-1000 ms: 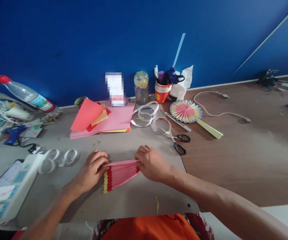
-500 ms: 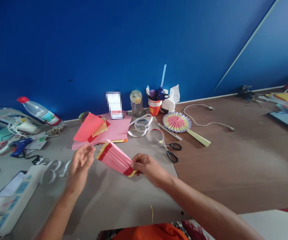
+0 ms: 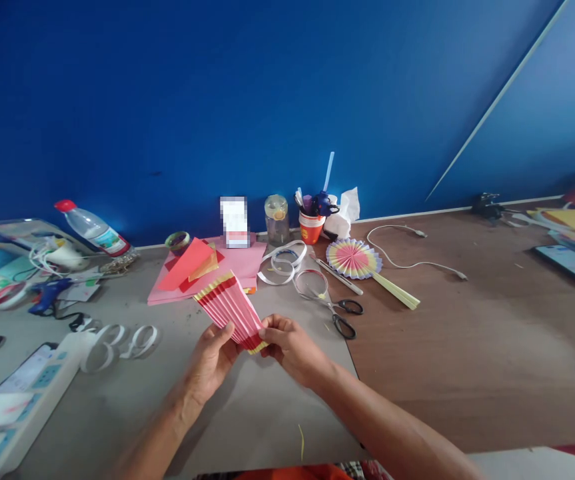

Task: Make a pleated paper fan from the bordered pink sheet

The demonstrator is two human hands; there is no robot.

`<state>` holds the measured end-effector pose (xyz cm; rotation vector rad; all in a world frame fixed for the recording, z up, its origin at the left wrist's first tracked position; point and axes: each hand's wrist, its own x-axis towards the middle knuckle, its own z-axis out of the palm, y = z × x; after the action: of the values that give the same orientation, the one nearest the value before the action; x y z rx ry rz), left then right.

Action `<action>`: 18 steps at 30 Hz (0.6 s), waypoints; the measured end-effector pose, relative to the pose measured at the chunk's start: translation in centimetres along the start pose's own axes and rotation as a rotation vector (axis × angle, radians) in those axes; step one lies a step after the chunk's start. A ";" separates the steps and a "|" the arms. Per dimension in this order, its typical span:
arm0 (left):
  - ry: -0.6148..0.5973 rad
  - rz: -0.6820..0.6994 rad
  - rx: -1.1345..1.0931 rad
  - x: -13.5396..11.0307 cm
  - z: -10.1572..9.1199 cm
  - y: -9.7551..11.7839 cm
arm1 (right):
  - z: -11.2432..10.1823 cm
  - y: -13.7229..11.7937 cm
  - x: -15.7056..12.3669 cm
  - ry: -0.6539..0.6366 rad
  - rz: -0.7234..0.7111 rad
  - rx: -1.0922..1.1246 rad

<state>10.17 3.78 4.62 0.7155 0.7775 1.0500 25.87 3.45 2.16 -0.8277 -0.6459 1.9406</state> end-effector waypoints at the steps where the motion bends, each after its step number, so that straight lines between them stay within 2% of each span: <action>1: 0.000 0.002 0.013 -0.1 0.0 0.0 | -0.2 0.2 0.0 -0.003 0.004 0.000; 5: 0.083 0.003 0.132 -0.3 -0.4 -0.4 | -0.9 -0.1 -0.4 -0.082 0.019 -0.106; 9: 0.137 -0.014 0.207 -0.2 -0.8 -0.8 | -1.7 -1.3 -0.3 -0.048 -0.018 -0.242; 11: 0.110 -0.047 0.228 -0.1 -0.8 -0.9 | -2.0 -1.7 0.1 -0.119 0.011 -0.218; 14: 0.004 -0.085 0.260 0.3 -0.3 -0.9 | -2.1 -2.0 0.8 -0.265 0.032 -0.147; 18: -0.125 -0.031 0.323 0.9 0.3 -0.7 | -2.9 -1.7 1.7 -0.255 0.022 -0.066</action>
<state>11.00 4.38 4.05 1.0310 0.8567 0.8506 28.34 6.05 0.99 -0.6339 -0.8584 2.0732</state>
